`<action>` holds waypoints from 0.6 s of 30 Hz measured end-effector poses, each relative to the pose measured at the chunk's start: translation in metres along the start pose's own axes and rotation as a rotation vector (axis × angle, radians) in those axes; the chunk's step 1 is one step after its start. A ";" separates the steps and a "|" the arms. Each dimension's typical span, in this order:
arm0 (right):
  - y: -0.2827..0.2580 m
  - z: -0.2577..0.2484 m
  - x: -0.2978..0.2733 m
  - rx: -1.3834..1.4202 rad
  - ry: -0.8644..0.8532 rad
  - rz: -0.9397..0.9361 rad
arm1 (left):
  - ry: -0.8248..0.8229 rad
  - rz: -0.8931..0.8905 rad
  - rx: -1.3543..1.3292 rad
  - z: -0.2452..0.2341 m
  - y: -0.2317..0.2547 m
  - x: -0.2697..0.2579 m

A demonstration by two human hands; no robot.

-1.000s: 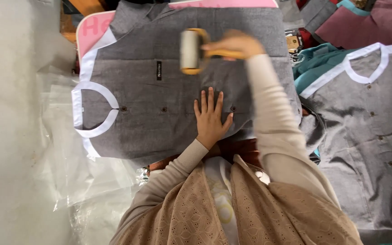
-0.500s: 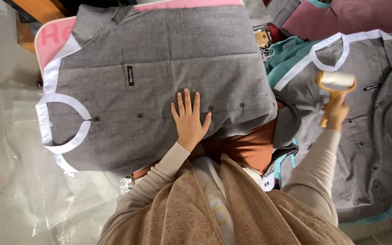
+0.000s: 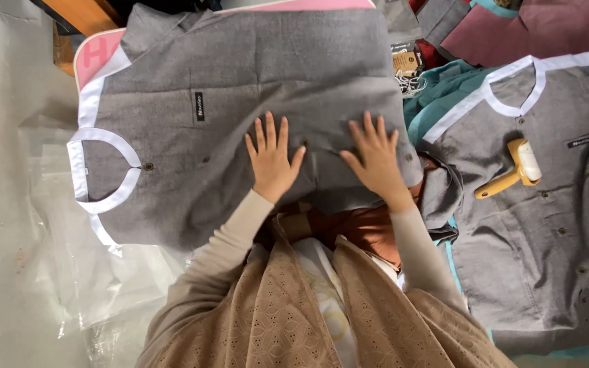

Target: Unfolding a shirt, using a lint roller to remove lint from both sides, and folding it back up.

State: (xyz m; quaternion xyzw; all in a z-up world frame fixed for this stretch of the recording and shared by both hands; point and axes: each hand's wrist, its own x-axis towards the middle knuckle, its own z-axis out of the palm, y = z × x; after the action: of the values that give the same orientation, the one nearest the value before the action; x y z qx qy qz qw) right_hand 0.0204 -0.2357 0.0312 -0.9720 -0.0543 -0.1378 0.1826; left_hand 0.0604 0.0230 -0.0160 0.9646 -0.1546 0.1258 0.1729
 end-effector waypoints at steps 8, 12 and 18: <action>0.019 0.072 0.181 -0.187 -0.261 -0.222 | -0.062 -0.081 0.083 0.026 -0.093 0.114; -0.039 0.070 0.197 -0.399 -0.028 0.011 | -0.081 -0.044 -0.030 0.007 -0.116 0.143; -0.081 0.086 0.091 -0.291 -0.143 -0.170 | -0.083 0.119 -0.038 -0.086 -0.092 0.043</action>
State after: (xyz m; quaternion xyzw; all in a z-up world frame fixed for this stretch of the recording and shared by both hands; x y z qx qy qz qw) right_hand 0.1160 -0.1233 0.0079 -0.9873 -0.1287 -0.0900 0.0234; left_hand 0.1153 0.1261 0.0482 0.9546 -0.2210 0.0927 0.1768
